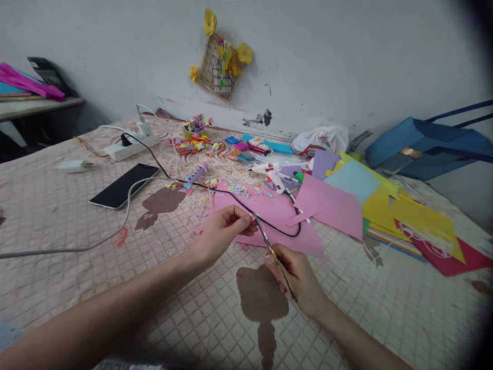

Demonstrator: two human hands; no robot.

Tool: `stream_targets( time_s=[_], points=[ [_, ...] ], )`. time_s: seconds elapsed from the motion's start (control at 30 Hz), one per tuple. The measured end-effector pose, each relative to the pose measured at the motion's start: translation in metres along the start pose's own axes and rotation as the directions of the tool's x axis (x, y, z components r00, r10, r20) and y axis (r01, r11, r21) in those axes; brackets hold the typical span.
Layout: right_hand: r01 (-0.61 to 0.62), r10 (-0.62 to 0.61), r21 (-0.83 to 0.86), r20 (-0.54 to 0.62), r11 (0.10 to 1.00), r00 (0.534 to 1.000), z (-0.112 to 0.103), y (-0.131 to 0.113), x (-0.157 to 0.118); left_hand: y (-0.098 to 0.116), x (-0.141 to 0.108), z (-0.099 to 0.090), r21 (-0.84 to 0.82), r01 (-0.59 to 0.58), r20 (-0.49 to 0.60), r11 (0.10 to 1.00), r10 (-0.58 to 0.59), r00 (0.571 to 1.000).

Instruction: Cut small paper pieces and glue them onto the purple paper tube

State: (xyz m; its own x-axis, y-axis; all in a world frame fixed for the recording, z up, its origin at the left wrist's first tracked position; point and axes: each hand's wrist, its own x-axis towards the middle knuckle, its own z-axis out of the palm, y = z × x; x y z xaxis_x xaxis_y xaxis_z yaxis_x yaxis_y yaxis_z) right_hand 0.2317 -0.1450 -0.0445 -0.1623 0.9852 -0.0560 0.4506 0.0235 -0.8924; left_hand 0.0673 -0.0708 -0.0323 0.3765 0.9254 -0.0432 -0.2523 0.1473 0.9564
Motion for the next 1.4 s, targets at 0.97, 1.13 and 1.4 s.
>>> stream_targets(
  time_s=[0.97,1.13,1.4],
  points=[
    [-0.064,0.059,0.122,0.043,0.990,0.997,0.0000,-0.0001,0.0001,-0.0015,0.0000,0.0000,-0.001,-0.003,-0.017,1.000,0.003,1.000],
    [-0.066,0.060,0.124,0.050,0.990,0.997,0.0004,0.0001,0.0004,-0.0021,0.0003,-0.0002,0.000,-0.007,-0.017,1.000,0.007,1.000],
    [-0.104,0.098,0.133,0.051,0.986,0.994,-0.0015,0.0042,-0.0008,0.0013,0.0013,-0.0011,0.003,0.000,-0.001,1.000,0.000,1.000]
  ],
)
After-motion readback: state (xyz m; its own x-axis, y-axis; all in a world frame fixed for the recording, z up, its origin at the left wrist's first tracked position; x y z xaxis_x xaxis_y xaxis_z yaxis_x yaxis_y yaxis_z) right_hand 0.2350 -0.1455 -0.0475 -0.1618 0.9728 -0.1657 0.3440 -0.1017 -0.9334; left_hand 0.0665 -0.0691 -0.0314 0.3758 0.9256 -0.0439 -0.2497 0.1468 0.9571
